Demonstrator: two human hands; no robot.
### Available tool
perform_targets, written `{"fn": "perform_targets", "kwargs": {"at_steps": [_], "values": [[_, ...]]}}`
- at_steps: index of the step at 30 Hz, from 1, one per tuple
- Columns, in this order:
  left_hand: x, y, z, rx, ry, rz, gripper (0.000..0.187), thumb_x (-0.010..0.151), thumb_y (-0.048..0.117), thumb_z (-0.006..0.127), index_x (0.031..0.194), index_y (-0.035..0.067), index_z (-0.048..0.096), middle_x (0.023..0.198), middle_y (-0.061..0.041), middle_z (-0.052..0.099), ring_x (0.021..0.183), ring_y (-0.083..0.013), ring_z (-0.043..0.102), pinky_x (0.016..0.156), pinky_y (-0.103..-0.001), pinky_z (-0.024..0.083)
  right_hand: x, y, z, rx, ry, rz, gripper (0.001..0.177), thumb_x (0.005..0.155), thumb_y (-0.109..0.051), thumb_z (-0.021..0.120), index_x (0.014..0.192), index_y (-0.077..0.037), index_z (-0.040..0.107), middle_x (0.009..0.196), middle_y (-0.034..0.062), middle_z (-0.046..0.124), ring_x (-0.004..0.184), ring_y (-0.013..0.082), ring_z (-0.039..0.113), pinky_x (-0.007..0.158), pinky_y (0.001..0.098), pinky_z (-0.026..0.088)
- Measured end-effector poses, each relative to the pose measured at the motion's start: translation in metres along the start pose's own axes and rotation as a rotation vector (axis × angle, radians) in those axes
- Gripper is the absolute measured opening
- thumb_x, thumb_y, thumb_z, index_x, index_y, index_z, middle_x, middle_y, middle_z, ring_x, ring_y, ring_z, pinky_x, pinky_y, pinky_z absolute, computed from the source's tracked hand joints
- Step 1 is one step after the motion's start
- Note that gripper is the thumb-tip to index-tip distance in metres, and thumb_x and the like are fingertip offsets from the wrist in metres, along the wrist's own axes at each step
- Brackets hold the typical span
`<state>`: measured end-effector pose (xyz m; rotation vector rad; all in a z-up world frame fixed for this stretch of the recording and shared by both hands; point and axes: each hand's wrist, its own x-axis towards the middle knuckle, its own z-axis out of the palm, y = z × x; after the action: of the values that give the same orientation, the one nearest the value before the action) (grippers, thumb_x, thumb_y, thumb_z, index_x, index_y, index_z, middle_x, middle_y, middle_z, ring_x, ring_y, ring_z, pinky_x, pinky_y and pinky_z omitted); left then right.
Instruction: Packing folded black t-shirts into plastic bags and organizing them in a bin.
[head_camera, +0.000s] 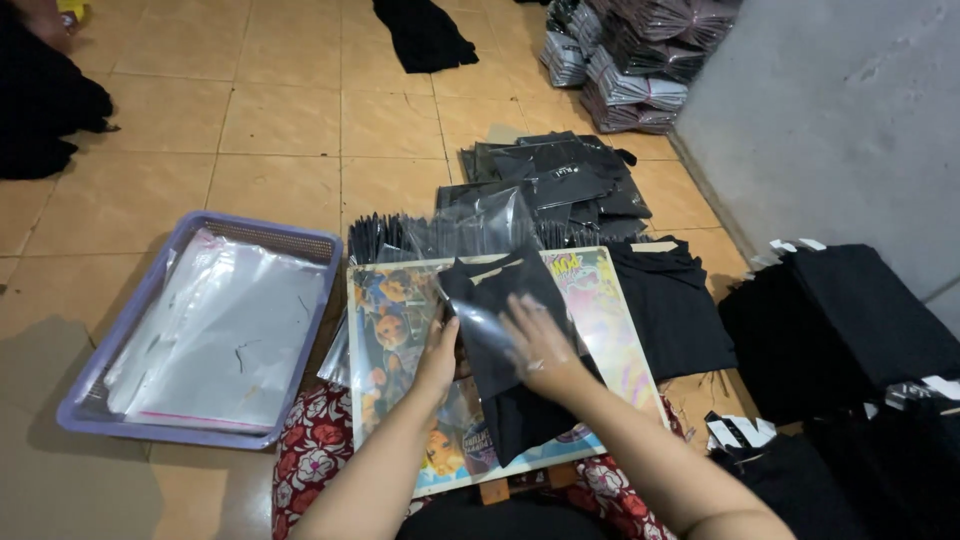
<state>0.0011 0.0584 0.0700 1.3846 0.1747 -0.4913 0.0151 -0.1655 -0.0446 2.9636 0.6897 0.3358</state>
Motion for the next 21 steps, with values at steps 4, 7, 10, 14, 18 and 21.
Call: {"fn": "perform_targets", "kwargs": {"at_steps": [4,7,10,14,18,21], "values": [[0.044,-0.051,-0.008,-0.007,0.040,0.033,0.072,0.107,0.048,0.040,0.164,0.011,0.016,0.169,-0.024,0.011,0.156,-0.0429,0.010,0.126,-0.058,0.017,0.004,0.000,0.037,0.098,0.178,-0.082,0.056,0.082,-0.022,0.074,0.135,-0.008,0.063,0.148,0.0215,0.055,0.135,0.0419,0.054,0.113,0.0521,0.043],[0.083,-0.095,-0.015,0.006,0.082,0.027,0.067,0.110,0.048,0.036,0.164,0.012,0.020,0.171,-0.019,0.012,0.157,-0.0378,0.009,0.127,-0.055,0.013,0.022,-0.001,0.051,0.099,0.377,-0.058,0.040,0.087,-0.038,0.072,0.121,-0.019,0.064,0.113,0.0061,0.065,0.107,0.0287,0.067,0.093,0.0449,0.052],[0.088,-0.103,-0.017,0.043,0.067,0.038,0.065,0.111,0.046,0.029,0.165,0.010,0.019,0.171,-0.018,0.009,0.158,-0.0355,0.006,0.128,-0.052,0.009,0.035,-0.006,0.051,0.197,0.084,0.097,0.048,0.086,-0.055,0.070,0.122,-0.024,0.060,0.107,-0.0016,0.058,0.104,0.0221,0.061,0.092,0.0430,0.048],[0.091,-0.104,-0.018,0.060,0.059,0.033,0.065,0.111,0.044,0.029,0.164,0.008,0.019,0.171,-0.018,0.010,0.158,-0.0344,0.008,0.129,-0.050,0.010,0.053,-0.015,0.042,0.105,0.131,0.087,0.025,0.083,-0.042,0.072,0.100,-0.027,0.063,0.093,-0.0048,0.054,0.089,0.0189,0.059,0.082,0.0386,0.048],[0.085,-0.098,-0.014,0.087,0.063,0.025,0.068,0.109,0.044,0.033,0.164,0.006,0.021,0.170,-0.019,0.013,0.157,-0.0335,0.010,0.130,-0.050,0.009,0.074,-0.024,0.032,0.902,-0.035,0.589,0.036,0.104,-0.034,0.057,0.133,-0.013,0.066,0.133,0.0164,0.068,0.130,0.0292,0.062,0.108,0.0438,0.049],[0.068,-0.080,-0.009,0.093,0.077,0.040,0.064,0.109,0.040,0.031,0.162,0.006,0.024,0.169,-0.020,0.018,0.156,-0.0365,0.013,0.130,-0.052,0.011,0.090,-0.027,0.052,1.601,0.211,0.800,0.048,0.109,-0.035,0.056,0.140,0.001,0.060,0.134,0.0208,0.064,0.130,0.0287,0.056,0.112,0.0440,0.045]]}}
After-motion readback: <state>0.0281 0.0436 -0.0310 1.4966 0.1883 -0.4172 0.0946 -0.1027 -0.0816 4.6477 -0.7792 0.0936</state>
